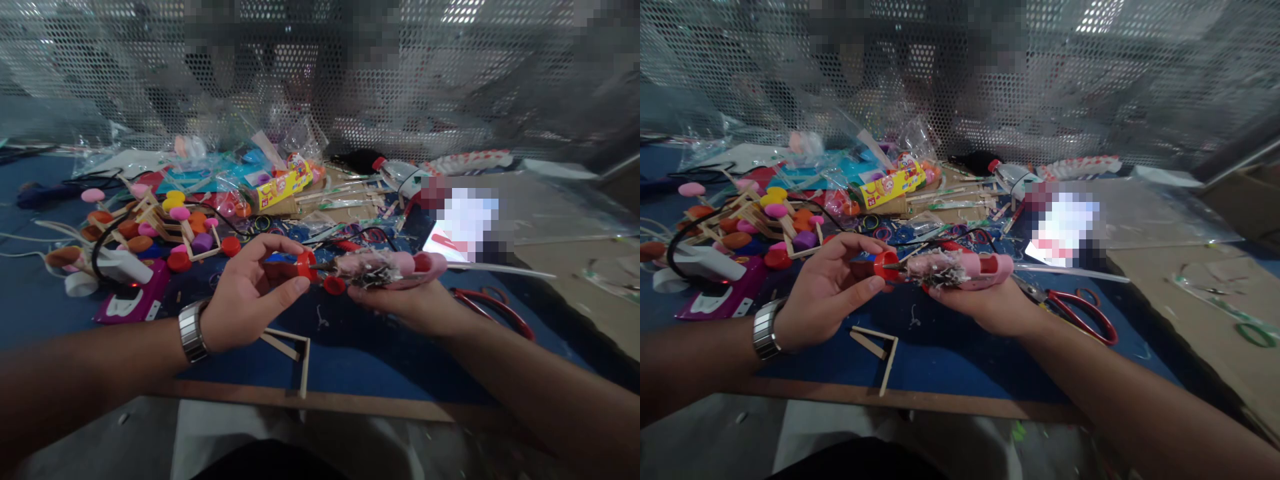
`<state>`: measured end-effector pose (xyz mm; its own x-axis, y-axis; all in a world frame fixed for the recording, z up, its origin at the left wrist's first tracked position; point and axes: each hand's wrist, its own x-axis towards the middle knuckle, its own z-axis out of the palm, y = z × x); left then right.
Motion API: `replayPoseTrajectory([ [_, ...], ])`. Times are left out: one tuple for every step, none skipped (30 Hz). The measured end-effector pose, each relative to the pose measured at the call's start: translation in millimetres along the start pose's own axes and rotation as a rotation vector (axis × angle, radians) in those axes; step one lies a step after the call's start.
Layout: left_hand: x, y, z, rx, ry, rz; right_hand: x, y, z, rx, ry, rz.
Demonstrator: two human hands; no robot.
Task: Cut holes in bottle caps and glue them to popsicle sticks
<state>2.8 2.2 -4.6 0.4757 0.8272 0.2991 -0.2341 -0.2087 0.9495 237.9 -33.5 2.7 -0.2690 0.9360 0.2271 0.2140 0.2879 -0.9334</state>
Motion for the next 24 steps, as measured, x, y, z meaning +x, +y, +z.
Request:
replayPoseTrajectory([
  [0.0,0.1,-0.2,0.001,0.0,-0.002,-0.3,0.9,-0.3,-0.011,-0.001,-0.006],
  [-0.1,0.2,-0.4,0.003,0.0,-0.004,-0.6,1.7,-0.6,-0.023,-0.001,-0.013],
  [-0.3,0.3,-0.5,0.006,0.0,-0.008,-0.8,2.4,-1.0,-0.038,-0.001,-0.017],
  [-0.4,0.5,-0.7,0.01,0.0,-0.01,-1.0,2.9,-1.3,-0.055,-0.005,-0.02],
  [-0.6,0.7,-0.8,0.014,0.001,-0.013,-1.1,3.2,-1.7,-0.068,-0.007,-0.023],
  [-0.7,1.0,-0.8,0.017,0.001,-0.014,-1.1,3.5,-2.1,-0.075,-0.011,-0.03],
  [-0.8,1.2,-0.7,0.019,0.002,-0.015,-0.9,3.7,-2.4,-0.078,-0.018,-0.038],
  [-0.8,1.4,-0.5,0.02,0.002,-0.015,-0.8,3.9,-2.7,-0.079,-0.022,-0.048],
  [-0.7,1.5,-0.4,0.021,0.002,-0.015,-0.6,4.2,-3.0,-0.081,-0.022,-0.058],
  [-0.6,1.5,-0.3,0.024,0.004,-0.016,-0.4,4.4,-3.1,-0.087,-0.019,-0.067],
  [-0.5,1.5,-0.2,0.029,0.005,-0.018,-0.3,4.6,-3.2,-0.094,-0.012,-0.07],
  [-0.4,1.4,-0.2,0.036,0.007,-0.021,-0.1,4.8,-3.2,-0.095,-0.005,-0.071],
  [-0.3,1.4,-0.3,0.042,0.01,-0.024,-0.1,4.9,-3.1,-0.089,-0.001,-0.071],
  [-0.3,1.3,-0.4,0.047,0.012,-0.027,0.0,5.0,-2.8,-0.074,-0.003,-0.072],
  [-0.3,1.3,-0.5,0.051,0.015,-0.029,-0.1,5.1,-2.5,-0.053,-0.007,-0.075],
  [-0.4,1.4,-0.6,0.052,0.016,-0.03,-0.1,5.3,-2.2,-0.033,-0.012,-0.082],
  [-0.5,1.5,-0.6,0.05,0.018,-0.031,-0.3,5.5,-1.9,-0.024,-0.01,-0.088],
  [-0.7,1.6,-0.6,0.048,0.018,-0.033,-0.4,5.8,-1.7,-0.024,-0.001,-0.095],
  [-0.9,1.8,-0.5,0.046,0.016,-0.035,-0.5,6.1,-1.5,-0.025,0.004,-0.098],
  [-1.1,1.9,-0.4,0.045,0.015,-0.037,-0.6,6.5,-1.5,-0.026,0.008,-0.101],
  [-1.1,2.1,-0.2,0.043,0.014,-0.039,-0.5,7.0,-1.6,-0.025,0.009,-0.102],
  [-1.2,2.2,-0.1,0.043,0.014,-0.04,-0.3,7.4,-1.8,-0.023,0.006,-0.103],
  [-1.1,2.3,0.1,0.044,0.015,-0.041,0.0,7.7,-2.1,-0.018,-0.002,-0.104],
  [-1.0,2.3,0.2,0.043,0.017,-0.041,0.4,7.9,-2.3,-0.012,-0.009,-0.107],
])
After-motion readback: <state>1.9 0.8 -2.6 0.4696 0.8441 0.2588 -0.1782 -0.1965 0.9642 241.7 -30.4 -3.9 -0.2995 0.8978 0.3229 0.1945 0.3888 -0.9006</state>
